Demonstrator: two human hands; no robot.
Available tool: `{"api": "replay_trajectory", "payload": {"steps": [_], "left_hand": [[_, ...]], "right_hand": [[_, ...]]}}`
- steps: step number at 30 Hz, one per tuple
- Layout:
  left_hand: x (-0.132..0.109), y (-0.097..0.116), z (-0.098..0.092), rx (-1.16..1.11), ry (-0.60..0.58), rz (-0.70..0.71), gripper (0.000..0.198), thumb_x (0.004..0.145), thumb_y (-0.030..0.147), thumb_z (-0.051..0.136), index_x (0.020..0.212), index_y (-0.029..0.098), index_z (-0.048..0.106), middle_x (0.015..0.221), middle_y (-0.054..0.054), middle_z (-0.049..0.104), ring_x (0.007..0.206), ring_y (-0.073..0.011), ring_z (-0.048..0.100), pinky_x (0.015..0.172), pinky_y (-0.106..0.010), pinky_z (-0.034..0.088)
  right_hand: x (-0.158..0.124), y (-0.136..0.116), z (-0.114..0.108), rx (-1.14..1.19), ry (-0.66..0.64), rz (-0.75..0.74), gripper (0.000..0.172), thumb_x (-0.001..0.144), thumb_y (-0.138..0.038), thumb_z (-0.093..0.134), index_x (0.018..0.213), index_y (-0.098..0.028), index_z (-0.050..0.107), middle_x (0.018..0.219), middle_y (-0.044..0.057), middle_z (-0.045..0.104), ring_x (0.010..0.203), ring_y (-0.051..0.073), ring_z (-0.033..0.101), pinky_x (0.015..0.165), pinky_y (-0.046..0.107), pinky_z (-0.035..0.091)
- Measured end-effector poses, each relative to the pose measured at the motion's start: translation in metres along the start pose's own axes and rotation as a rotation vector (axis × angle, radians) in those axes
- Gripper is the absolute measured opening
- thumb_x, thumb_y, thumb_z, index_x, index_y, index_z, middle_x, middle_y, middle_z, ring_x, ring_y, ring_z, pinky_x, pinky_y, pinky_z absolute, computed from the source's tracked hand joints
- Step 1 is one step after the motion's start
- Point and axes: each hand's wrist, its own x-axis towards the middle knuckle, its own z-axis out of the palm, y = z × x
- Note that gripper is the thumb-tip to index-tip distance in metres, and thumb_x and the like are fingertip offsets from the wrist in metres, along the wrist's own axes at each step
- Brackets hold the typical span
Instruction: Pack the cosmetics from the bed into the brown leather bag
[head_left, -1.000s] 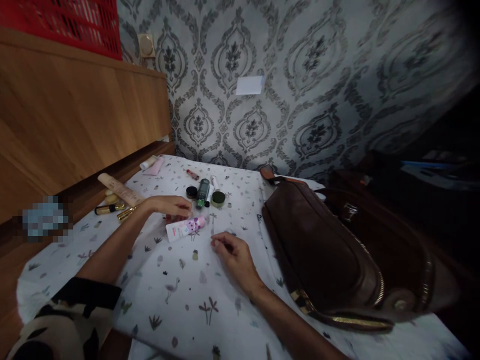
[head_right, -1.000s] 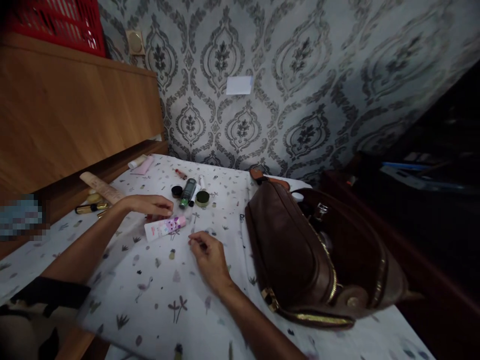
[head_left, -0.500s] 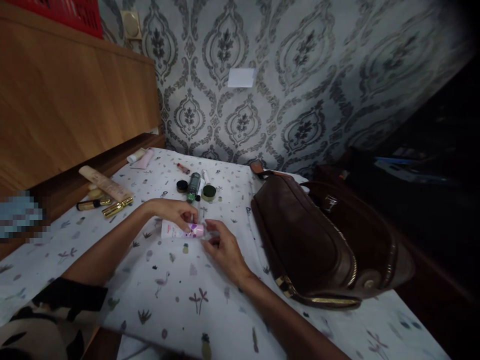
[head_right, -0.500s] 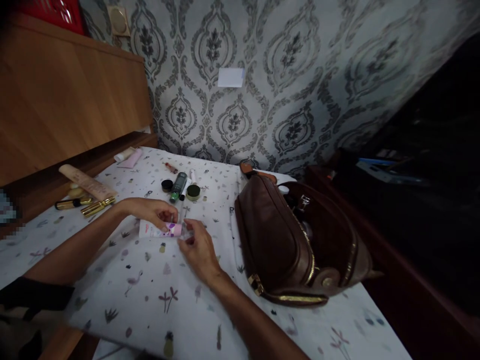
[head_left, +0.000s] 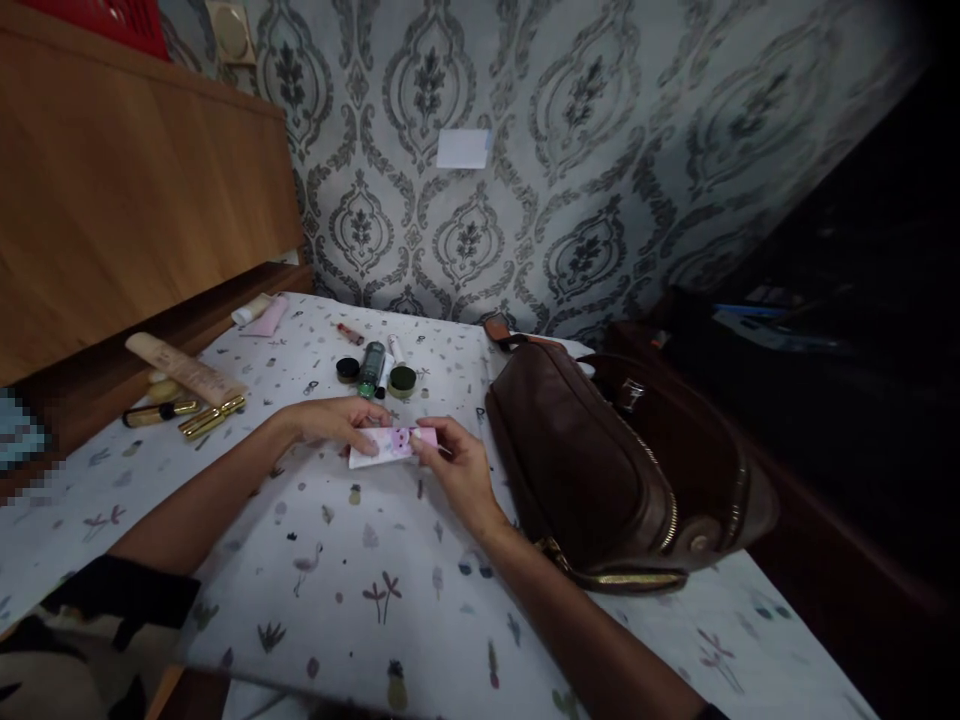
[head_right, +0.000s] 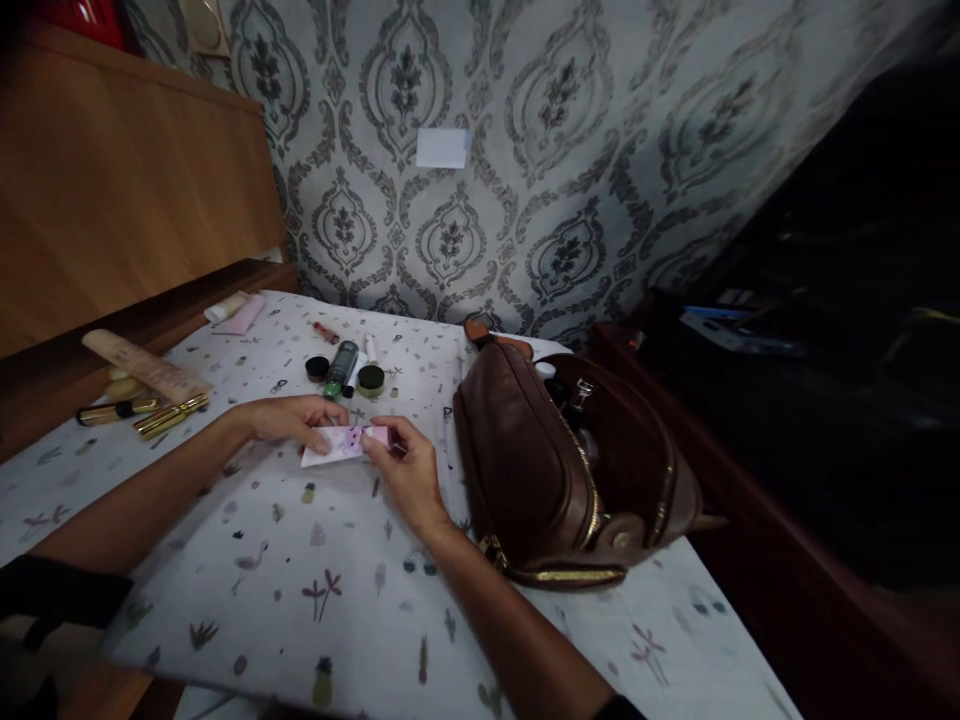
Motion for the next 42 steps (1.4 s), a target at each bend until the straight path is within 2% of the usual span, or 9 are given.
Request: {"api": "replay_trajectory", "payload": {"steps": [6, 12, 16, 20, 24, 28, 32, 38, 42], "left_hand": [[-0.001, 0.0, 0.002, -0.039, 0.174, 0.059, 0.041, 0.064, 0.047, 0.081, 0.083, 0.015, 0.062, 0.062, 0.001, 0.061, 0.048, -0.0103, 0.053, 0.045, -0.021, 0.042], [0.017, 0.009, 0.023, -0.265, 0.521, 0.128, 0.047, 0.06, 0.057, 0.08, 0.07, 0.018, 0.058, 0.057, 0.004, 0.053, 0.047, -0.0096, 0.045, 0.042, -0.02, 0.036], [0.035, 0.012, 0.041, -0.354, 0.665, 0.101, 0.049, 0.056, 0.06, 0.079, 0.074, 0.018, 0.061, 0.06, 0.002, 0.057, 0.054, -0.0123, 0.049, 0.045, -0.021, 0.037], [0.045, 0.003, 0.048, -0.229, 0.706, 0.121, 0.051, 0.059, 0.067, 0.073, 0.072, 0.019, 0.06, 0.056, 0.004, 0.052, 0.052, -0.0127, 0.045, 0.045, -0.022, 0.034], [0.044, -0.003, 0.045, 0.009, 0.731, 0.194, 0.059, 0.062, 0.077, 0.065, 0.067, 0.019, 0.058, 0.054, 0.004, 0.05, 0.052, -0.0134, 0.042, 0.046, -0.023, 0.033], [0.039, -0.001, 0.043, 0.185, 0.698, 0.272, 0.057, 0.07, 0.076, 0.059, 0.06, 0.02, 0.051, 0.054, 0.004, 0.045, 0.054, -0.0135, 0.042, 0.05, -0.023, 0.033], [0.037, -0.002, 0.041, 0.282, 0.586, 0.314, 0.05, 0.079, 0.064, 0.057, 0.06, 0.018, 0.051, 0.06, 0.003, 0.046, 0.06, -0.0136, 0.045, 0.055, -0.023, 0.034], [0.028, -0.006, 0.033, 0.323, 0.247, 0.305, 0.036, 0.087, 0.052, 0.058, 0.088, 0.017, 0.066, 0.089, -0.004, 0.065, 0.086, -0.0205, 0.058, 0.076, -0.027, 0.045], [0.025, -0.006, 0.029, 0.504, 0.101, 0.324, 0.042, 0.085, 0.053, 0.063, 0.113, 0.021, 0.064, 0.116, -0.007, 0.061, 0.11, -0.0249, 0.054, 0.096, -0.033, 0.042]], "right_hand": [[-0.001, -0.017, -0.003, 0.034, 0.026, 0.048, 0.035, 0.075, -0.046, 0.071, 0.098, -0.021, 0.061, 0.071, -0.003, 0.061, 0.056, 0.012, 0.059, 0.049, 0.023, 0.046], [-0.006, -0.045, -0.012, -0.149, 0.043, -0.128, 0.026, 0.085, -0.035, 0.066, 0.108, -0.023, 0.063, 0.093, 0.002, 0.065, 0.071, 0.014, 0.065, 0.061, 0.025, 0.054], [-0.003, -0.057, -0.024, -0.392, 0.066, -0.256, 0.027, 0.084, -0.026, 0.068, 0.111, -0.023, 0.066, 0.102, 0.004, 0.066, 0.085, 0.017, 0.063, 0.071, 0.027, 0.054], [-0.007, -0.05, -0.028, -0.507, 0.067, -0.29, 0.025, 0.083, -0.02, 0.07, 0.108, -0.021, 0.067, 0.098, 0.003, 0.066, 0.09, 0.017, 0.062, 0.083, 0.028, 0.051], [-0.017, -0.029, -0.03, -0.557, 0.023, -0.215, 0.028, 0.08, -0.012, 0.068, 0.107, -0.02, 0.067, 0.095, 0.002, 0.065, 0.085, 0.016, 0.062, 0.079, 0.027, 0.05], [-0.019, -0.012, -0.034, -0.627, -0.028, -0.16, 0.035, 0.079, -0.005, 0.065, 0.111, -0.018, 0.065, 0.104, 0.006, 0.066, 0.092, 0.019, 0.062, 0.084, 0.03, 0.05], [-0.019, -0.004, -0.035, -0.727, -0.103, -0.2, 0.033, 0.08, -0.004, 0.062, 0.11, -0.019, 0.065, 0.104, 0.007, 0.066, 0.1, 0.021, 0.06, 0.092, 0.034, 0.047], [-0.024, -0.003, -0.033, -0.822, -0.119, -0.169, 0.034, 0.079, -0.014, 0.072, 0.112, -0.015, 0.064, 0.108, 0.01, 0.064, 0.105, 0.025, 0.055, 0.096, 0.038, 0.045], [-0.023, -0.004, -0.033, -0.893, -0.176, -0.174, 0.036, 0.076, -0.021, 0.078, 0.11, -0.015, 0.066, 0.113, 0.011, 0.063, 0.109, 0.027, 0.054, 0.097, 0.039, 0.043]]}}
